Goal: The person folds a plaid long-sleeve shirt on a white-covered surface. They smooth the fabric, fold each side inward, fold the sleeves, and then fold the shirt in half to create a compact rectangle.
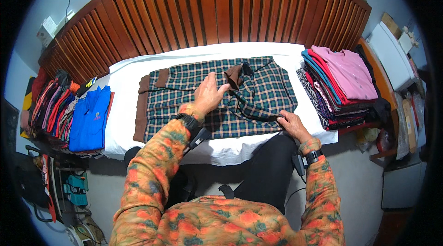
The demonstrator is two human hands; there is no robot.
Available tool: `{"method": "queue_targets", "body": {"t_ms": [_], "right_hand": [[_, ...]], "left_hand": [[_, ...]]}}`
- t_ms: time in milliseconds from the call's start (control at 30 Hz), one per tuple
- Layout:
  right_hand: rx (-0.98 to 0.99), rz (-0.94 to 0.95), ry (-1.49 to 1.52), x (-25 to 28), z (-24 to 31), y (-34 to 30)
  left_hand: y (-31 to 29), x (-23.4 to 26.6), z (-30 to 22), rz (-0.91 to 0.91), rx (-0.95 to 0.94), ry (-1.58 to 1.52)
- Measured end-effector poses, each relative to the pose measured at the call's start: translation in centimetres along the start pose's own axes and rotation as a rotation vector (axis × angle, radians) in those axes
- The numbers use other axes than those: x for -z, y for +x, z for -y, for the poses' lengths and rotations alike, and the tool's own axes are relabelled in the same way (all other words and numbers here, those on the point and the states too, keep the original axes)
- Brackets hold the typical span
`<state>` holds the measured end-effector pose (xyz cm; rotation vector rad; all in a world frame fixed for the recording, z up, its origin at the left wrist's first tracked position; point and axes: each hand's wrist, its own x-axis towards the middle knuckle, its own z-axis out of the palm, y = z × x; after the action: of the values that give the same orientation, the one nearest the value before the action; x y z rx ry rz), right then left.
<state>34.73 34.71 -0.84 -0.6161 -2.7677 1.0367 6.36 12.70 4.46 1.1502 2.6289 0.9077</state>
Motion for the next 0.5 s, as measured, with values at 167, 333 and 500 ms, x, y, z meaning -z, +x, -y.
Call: {"method": "queue_targets", "body": {"t_ms": [167,333,500], "right_hand": [[-0.070,0.040,0.081,0.3,0.6,-0.2],[-0.072,0.033,0.116,0.2,0.0,-0.1],[-0.055,-0.057,0.210,-0.4,-0.8,-0.1]], "left_hand": [[4.2,-2.4,-2.0,0.110,0.135,-0.081],[5.2,-3.3,-0.6,-0.022,0.030,-0.432],[6.2,2.1,2.4,-0.109,0.097,-0.784]]}}
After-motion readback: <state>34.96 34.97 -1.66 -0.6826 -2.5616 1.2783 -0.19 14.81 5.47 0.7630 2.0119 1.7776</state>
